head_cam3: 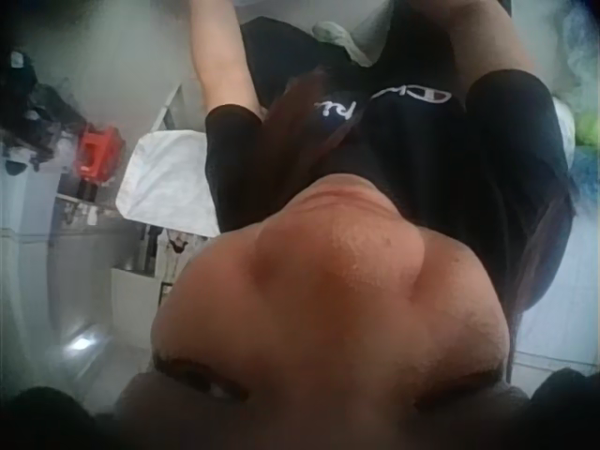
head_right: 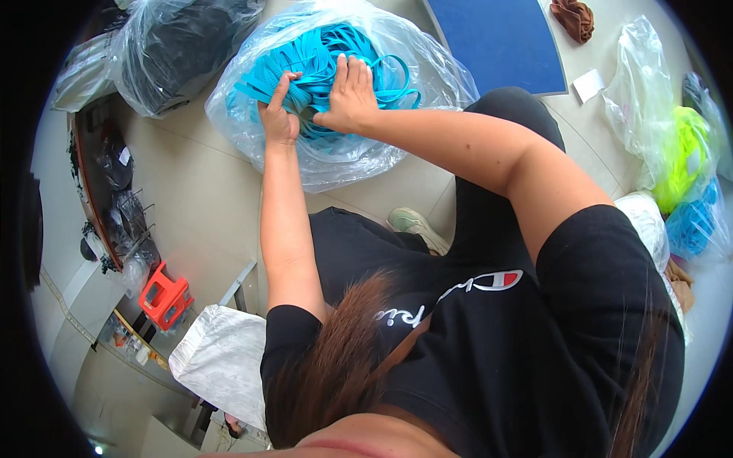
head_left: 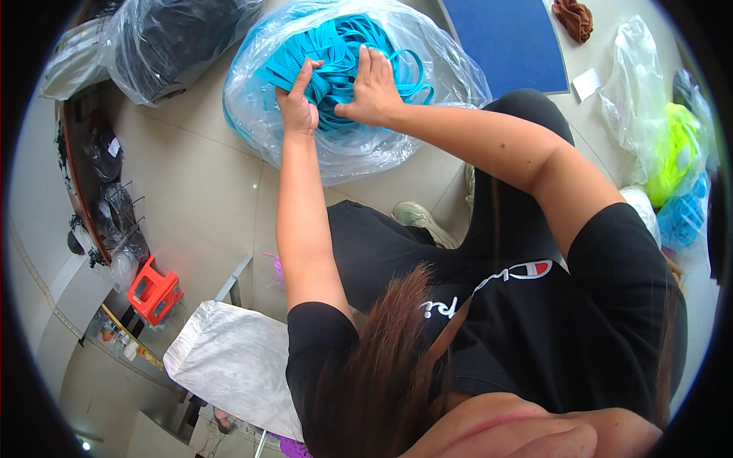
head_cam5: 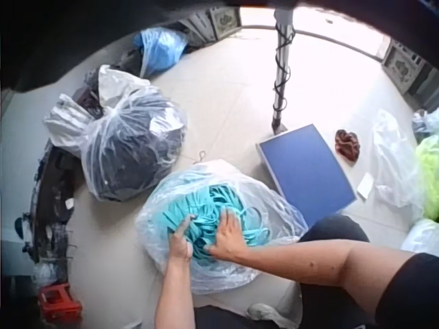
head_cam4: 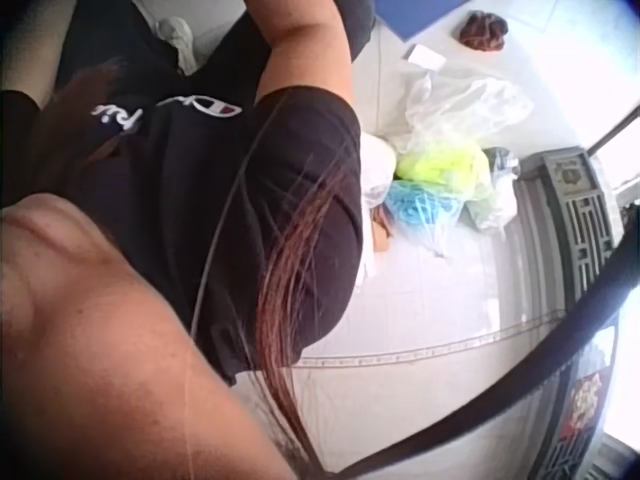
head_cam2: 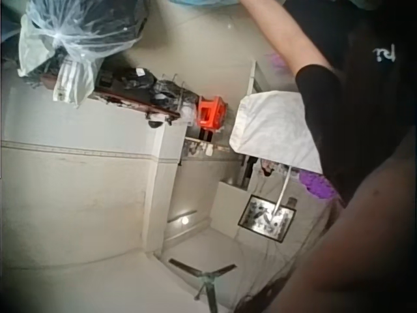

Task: The person packs an item into a bag, ties and weighs bags of fabric strips on a scale, cuts a fabric strip using scissors, and organizes fabric strips inside a plastic bag by hand.

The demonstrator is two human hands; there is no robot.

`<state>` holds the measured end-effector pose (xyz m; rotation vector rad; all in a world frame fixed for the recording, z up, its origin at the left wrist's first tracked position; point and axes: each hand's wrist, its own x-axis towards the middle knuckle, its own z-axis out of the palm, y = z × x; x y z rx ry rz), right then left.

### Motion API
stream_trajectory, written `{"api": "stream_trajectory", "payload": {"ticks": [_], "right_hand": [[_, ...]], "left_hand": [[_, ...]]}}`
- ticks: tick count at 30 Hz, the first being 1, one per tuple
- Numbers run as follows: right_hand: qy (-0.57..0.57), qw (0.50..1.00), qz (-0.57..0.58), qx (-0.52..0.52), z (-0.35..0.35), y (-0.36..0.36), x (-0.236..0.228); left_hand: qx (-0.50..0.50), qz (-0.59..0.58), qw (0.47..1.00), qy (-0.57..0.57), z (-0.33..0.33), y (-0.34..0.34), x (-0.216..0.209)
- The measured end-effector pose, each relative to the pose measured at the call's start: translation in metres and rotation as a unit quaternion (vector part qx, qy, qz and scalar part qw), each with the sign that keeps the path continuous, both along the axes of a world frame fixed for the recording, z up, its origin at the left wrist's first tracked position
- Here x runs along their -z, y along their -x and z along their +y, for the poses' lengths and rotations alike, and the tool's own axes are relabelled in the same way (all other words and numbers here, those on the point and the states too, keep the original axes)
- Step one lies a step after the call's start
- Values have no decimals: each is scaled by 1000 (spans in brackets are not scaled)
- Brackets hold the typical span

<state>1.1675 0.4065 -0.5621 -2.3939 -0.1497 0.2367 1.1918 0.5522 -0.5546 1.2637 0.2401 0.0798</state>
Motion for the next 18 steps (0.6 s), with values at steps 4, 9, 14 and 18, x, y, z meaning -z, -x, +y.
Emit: {"api": "stream_trajectory", "payload": {"ticks": [4, 9, 14, 18], "right_hand": [[-18, 1000, -5, 14, 19, 7, 52], [22, 994, 98, -35, 29, 5, 84], [38, 982, 166, -79, 34, -1, 80], [55, 974, 199, -94, 26, -13, 87]], "left_hand": [[10, -24, 998, -58, -14, -2, -18], [-54, -93, 964, -244, 3, -7, -52], [-187, -165, 952, -178, 51, -16, -84], [-232, -203, 937, -165, 54, -21, -95]]}}
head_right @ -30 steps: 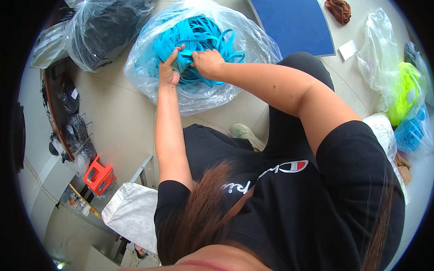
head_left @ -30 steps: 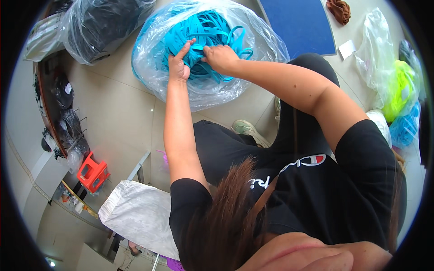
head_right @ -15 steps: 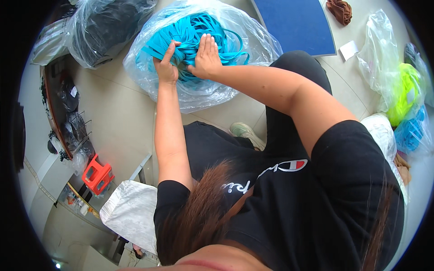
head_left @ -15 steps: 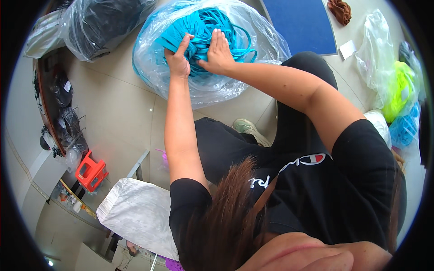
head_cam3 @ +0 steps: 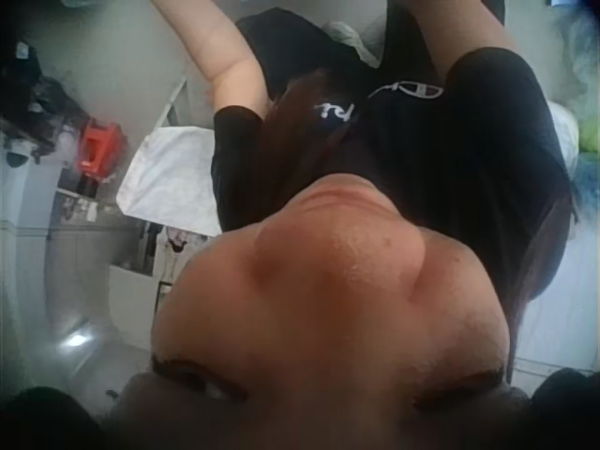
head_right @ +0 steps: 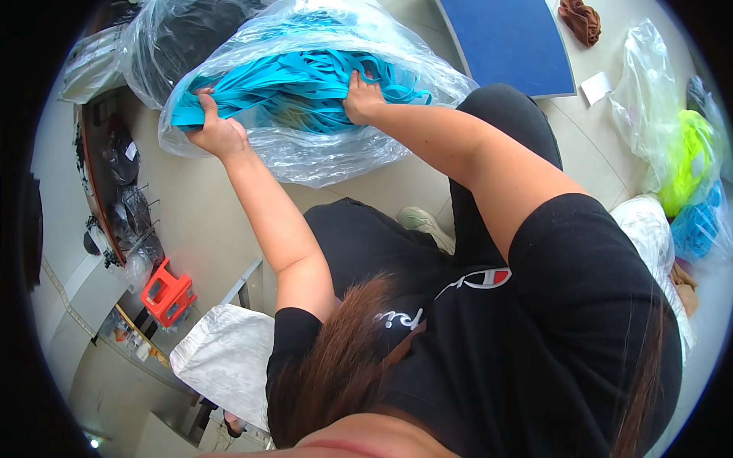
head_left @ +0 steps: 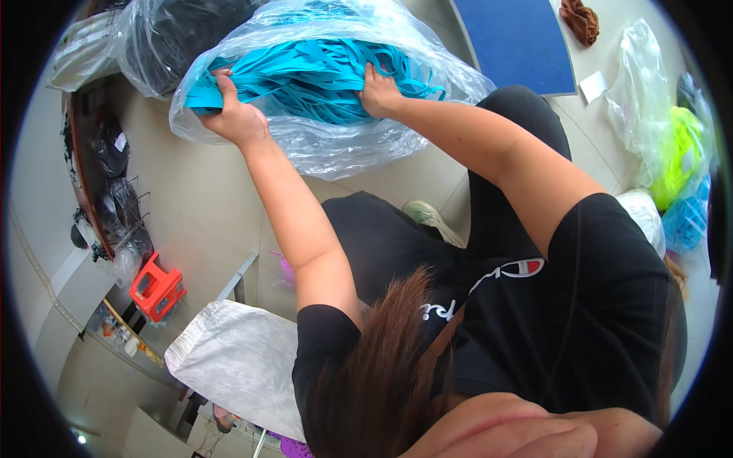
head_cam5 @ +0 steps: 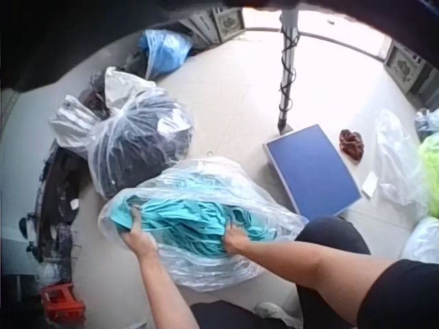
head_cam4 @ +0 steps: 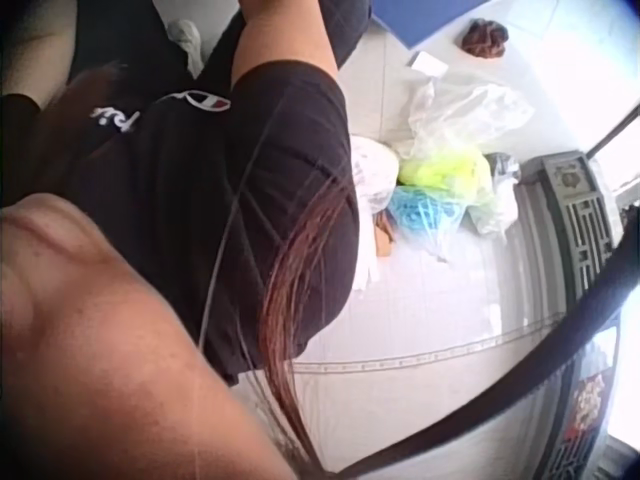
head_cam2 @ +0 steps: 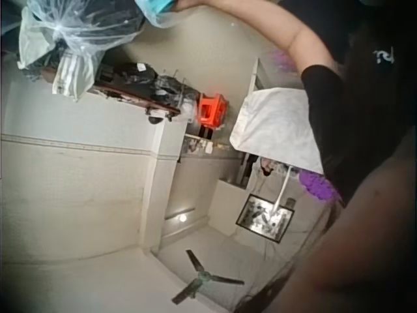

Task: The person packs an item into a bag, ties and weighs bags of fabric strips on a scale, cuts a fabric strip using scissors, and organizes fabric strips inside a plastic bag by hand.

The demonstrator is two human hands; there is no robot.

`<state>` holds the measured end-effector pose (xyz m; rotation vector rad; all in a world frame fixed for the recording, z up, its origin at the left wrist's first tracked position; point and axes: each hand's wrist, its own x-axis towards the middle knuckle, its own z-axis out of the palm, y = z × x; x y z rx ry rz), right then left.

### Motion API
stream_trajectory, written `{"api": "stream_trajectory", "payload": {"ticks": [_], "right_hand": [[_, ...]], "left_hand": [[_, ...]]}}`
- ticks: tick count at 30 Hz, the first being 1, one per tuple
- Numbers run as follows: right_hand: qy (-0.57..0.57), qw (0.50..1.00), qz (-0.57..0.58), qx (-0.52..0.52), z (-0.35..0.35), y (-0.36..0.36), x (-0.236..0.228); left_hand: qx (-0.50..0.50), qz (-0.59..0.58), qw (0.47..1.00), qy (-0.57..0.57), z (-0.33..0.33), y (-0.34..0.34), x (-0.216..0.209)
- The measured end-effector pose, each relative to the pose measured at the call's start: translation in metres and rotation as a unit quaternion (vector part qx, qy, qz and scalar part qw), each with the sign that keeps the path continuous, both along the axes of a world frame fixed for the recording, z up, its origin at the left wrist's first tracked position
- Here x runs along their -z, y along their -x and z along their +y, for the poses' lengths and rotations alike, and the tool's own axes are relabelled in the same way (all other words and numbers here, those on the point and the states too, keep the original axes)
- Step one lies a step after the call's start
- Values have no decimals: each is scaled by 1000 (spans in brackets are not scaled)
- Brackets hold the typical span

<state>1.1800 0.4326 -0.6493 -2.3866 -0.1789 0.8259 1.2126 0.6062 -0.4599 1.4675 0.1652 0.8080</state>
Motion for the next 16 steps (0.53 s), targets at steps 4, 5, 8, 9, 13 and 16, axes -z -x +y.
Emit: {"api": "stream_trajectory", "payload": {"ticks": [4, 5, 8, 9, 13, 16], "right_hand": [[13, 1000, -6, 4, 0, -5, -9], [61, 998, -16, 0, -3, -12, -11], [129, 991, 5, 38, 7, -22, -53], [95, 993, 40, -50, 8, -28, -83], [-19, 974, -211, -83, -1, -44, -122], [-316, 877, -360, -42, 10, -53, -126]], "left_hand": [[-30, 22, 998, -53, -2, 3, -2], [-25, 16, 998, -55, -6, 0, -3], [-30, 9, 997, -67, 5, 7, 2], [-36, 2, 996, -76, 14, 14, 3], [24, 17, 996, -80, -13, 5, -3], [71, 63, 982, -160, -30, 7, 0]]}}
